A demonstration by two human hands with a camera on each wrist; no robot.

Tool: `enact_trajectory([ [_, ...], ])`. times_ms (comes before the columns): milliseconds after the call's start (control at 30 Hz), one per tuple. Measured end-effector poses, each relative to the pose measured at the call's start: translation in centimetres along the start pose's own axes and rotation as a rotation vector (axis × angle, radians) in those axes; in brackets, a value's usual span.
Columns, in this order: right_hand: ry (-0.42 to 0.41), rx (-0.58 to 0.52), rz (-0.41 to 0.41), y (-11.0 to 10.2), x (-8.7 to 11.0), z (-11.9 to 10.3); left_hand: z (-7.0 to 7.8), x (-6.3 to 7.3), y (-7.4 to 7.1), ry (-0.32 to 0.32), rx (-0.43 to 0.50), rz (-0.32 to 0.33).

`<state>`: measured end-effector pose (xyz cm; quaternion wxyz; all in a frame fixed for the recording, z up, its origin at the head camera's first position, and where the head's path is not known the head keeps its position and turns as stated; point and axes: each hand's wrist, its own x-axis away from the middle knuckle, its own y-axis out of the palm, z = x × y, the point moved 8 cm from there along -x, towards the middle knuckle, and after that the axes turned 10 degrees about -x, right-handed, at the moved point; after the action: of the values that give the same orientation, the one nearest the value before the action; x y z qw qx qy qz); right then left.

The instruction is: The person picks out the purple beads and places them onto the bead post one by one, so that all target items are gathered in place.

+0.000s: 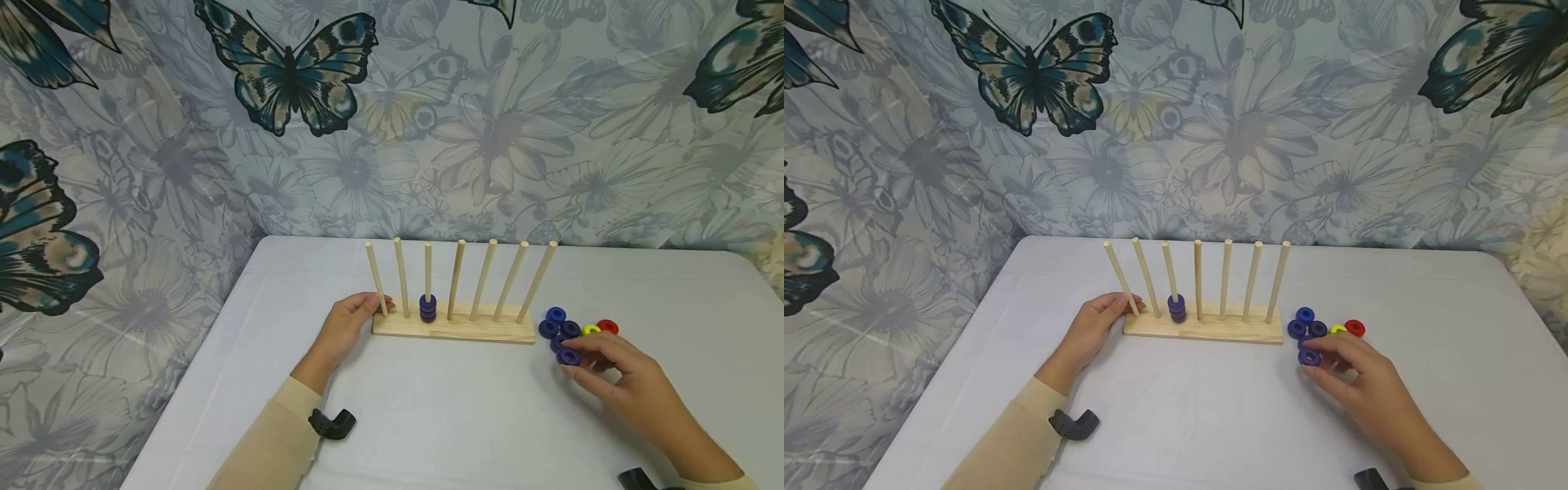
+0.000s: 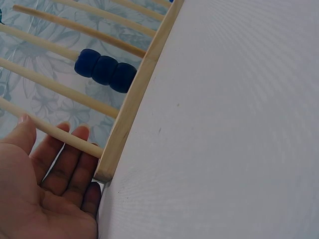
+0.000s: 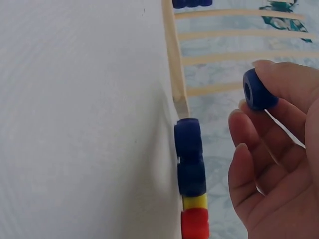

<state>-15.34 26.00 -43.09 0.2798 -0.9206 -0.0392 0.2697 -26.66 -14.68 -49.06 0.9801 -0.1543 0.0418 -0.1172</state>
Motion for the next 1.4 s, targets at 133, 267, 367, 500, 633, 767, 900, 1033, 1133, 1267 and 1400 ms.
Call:
enact_trajectory([
  [133,-0.013,-0.01,0.008,0.0,-0.1,-0.3,-0.1,-0.1,0.0,-0.006,0.001,0.002],
  [267,-0.021,-0.015,0.014,-0.1,-0.1,-0.7,-0.1,-0.1,0.0,-0.015,-0.002,0.001],
  [367,-0.024,-0.019,0.02,-0.1,-0.1,-0.9,-0.1,0.0,0.0,-0.014,-0.002,0.0],
  [500,-0.023,-0.015,0.024,0.0,-0.2,-1.4,0.0,0.0,0.0,-0.012,-0.004,0.001],
  [633,-0.027,-0.01,0.023,0.1,-0.3,-1.9,0.1,0.0,-0.1,-0.014,-0.005,0.003],
  [767,-0.043,-0.006,0.024,0.1,-0.4,-2.5,0.1,0.0,-0.1,-0.013,-0.003,0.004],
  [900,-0.046,-0.013,0.018,0.2,-0.6,-3.0,0.0,0.1,0.0,-0.017,-0.005,0.005],
  [1033,-0.045,-0.033,0.004,0.5,-0.7,-3.6,0.0,0.1,0.0,-0.022,0.001,0.008],
  [1133,-0.062,-0.047,-0.015,0.8,-0.9,-4.2,0.0,0.1,0.0,-0.019,0.006,0.011],
  [1267,-0.079,-0.055,-0.037,1.2,-1.3,-4.8,0.1,0.1,0.0,-0.009,0.009,0.015],
  [1400,-0.08,-0.046,-0.041,1.4,-1.4,-5.2,0.2,0.0,0.0,-0.008,0.017,0.019],
])
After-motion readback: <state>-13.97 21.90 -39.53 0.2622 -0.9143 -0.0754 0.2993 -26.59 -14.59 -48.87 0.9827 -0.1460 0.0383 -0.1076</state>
